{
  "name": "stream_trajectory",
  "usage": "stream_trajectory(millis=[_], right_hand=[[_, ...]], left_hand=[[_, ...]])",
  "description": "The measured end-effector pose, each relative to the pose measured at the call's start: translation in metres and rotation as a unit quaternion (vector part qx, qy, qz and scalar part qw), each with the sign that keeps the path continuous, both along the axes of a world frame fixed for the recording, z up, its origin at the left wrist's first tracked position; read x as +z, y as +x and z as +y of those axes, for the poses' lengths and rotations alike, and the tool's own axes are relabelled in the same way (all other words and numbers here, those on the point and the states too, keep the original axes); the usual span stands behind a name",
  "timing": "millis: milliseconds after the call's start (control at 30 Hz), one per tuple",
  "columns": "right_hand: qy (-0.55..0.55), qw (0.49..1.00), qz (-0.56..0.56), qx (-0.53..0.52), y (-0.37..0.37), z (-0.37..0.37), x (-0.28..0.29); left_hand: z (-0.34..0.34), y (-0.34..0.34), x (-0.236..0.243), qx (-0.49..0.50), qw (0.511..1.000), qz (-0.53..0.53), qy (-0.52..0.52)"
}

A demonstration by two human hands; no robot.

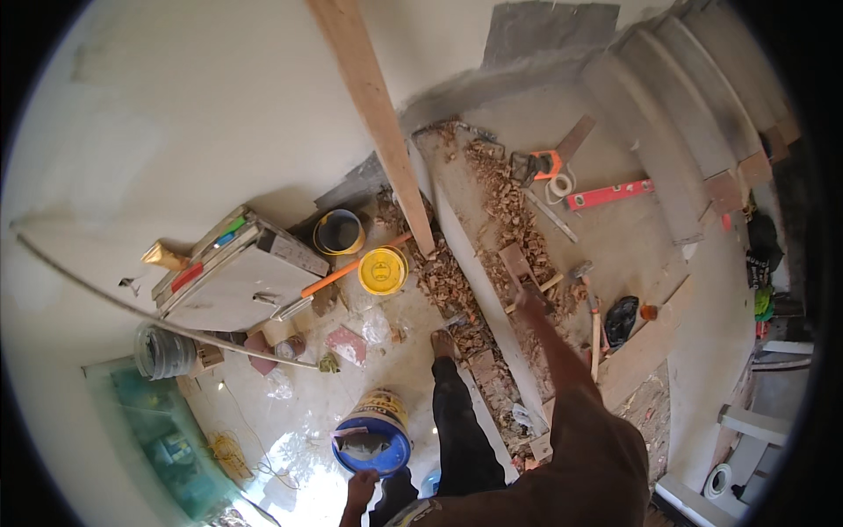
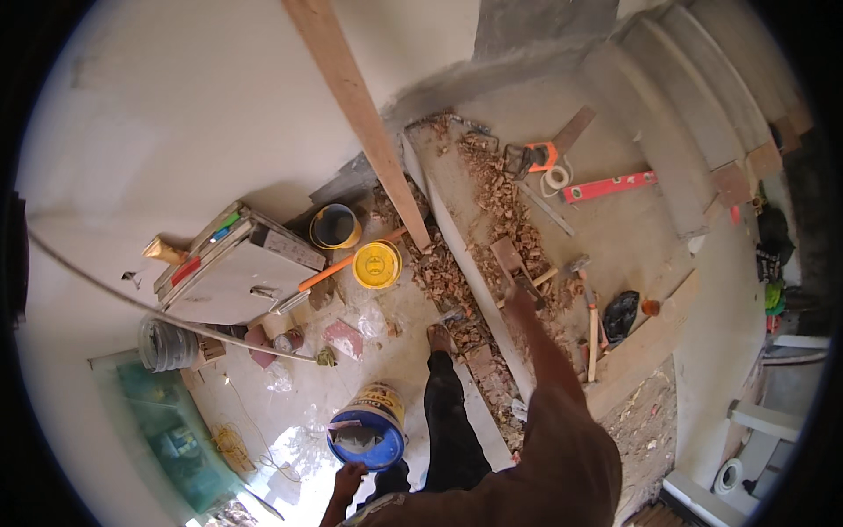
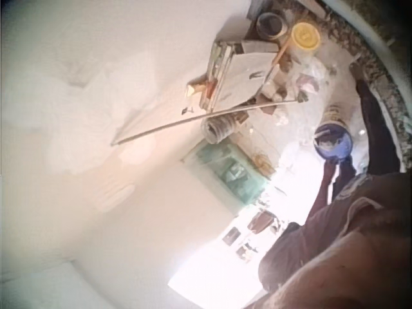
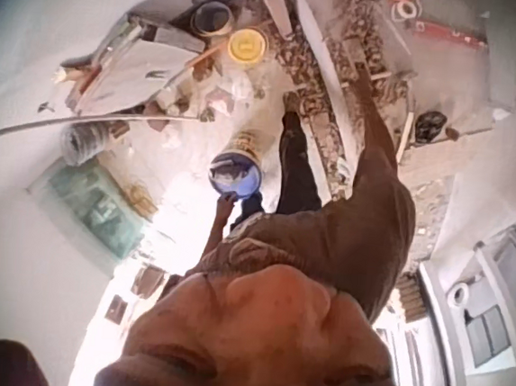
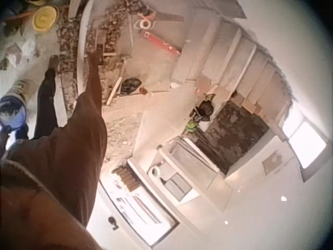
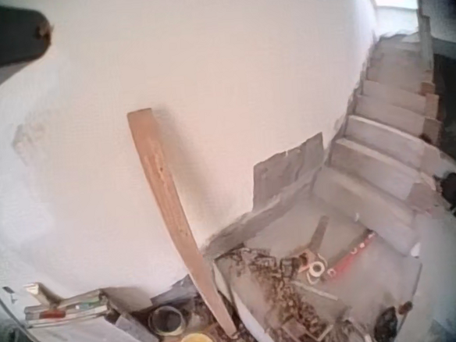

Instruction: The person applies mortar to the back of white rectangular tiles using a trowel and places them along a curb. They use a rubber mallet to tap the tiles into position and a tape measure to check dimensions. The person also retrieves a hand saw from a nearby room.

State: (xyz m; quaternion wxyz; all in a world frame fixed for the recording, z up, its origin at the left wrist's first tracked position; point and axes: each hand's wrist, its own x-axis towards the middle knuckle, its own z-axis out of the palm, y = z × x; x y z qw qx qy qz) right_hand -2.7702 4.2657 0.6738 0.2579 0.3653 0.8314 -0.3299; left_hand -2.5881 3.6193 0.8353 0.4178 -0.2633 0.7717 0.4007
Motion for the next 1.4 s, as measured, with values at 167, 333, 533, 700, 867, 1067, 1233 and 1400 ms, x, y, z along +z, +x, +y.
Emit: stream_trajectory(millis=[167, 333, 533, 700, 867, 1067, 1233, 1400], right_hand=[[0.199, 0.978, 0.051, -0.029, -0.135, 0.208, -0.08], [0.271, 0.939, 0.21, 0.023, -0.257, 0.271, -0.129], [0.237, 0.963, 0.107, 0.07, -0.281, 0.302, -0.142], [0.352, 0.894, 0.229, -0.156, -0.204, 0.386, -0.053], [-0.017, 0.75, 0.516, -0.413, -0.148, 0.323, 0.052], [-0.063, 0.862, 0.35, -0.362, -0.025, 0.095, 0.218], [0.474, 0.776, 0.39, 0.144, 0.072, 0.05, 0.179], [0.132, 0.955, 0.21, -0.163, 0.122, -0.112, 0.242]], left_hand=[[-0.028, 0.049, -0.01, 0.084, 0.983, -0.164, -0.021], [-0.062, 0.086, 0.05, 0.162, 0.96, -0.199, -0.116], [-0.047, 0.085, 0.072, 0.145, 0.944, -0.235, -0.179], [-0.019, 0.068, 0.028, 0.198, 0.952, -0.213, -0.093], [0.06, 0.038, 0.025, 0.226, 0.961, -0.14, -0.081], [0.102, -0.027, 0.013, 0.029, 0.989, 0.142, -0.01], [0.106, -0.009, 0.022, 0.177, 0.954, 0.237, 0.049], [0.045, 0.132, 0.024, 0.303, 0.916, 0.261, 0.033]])
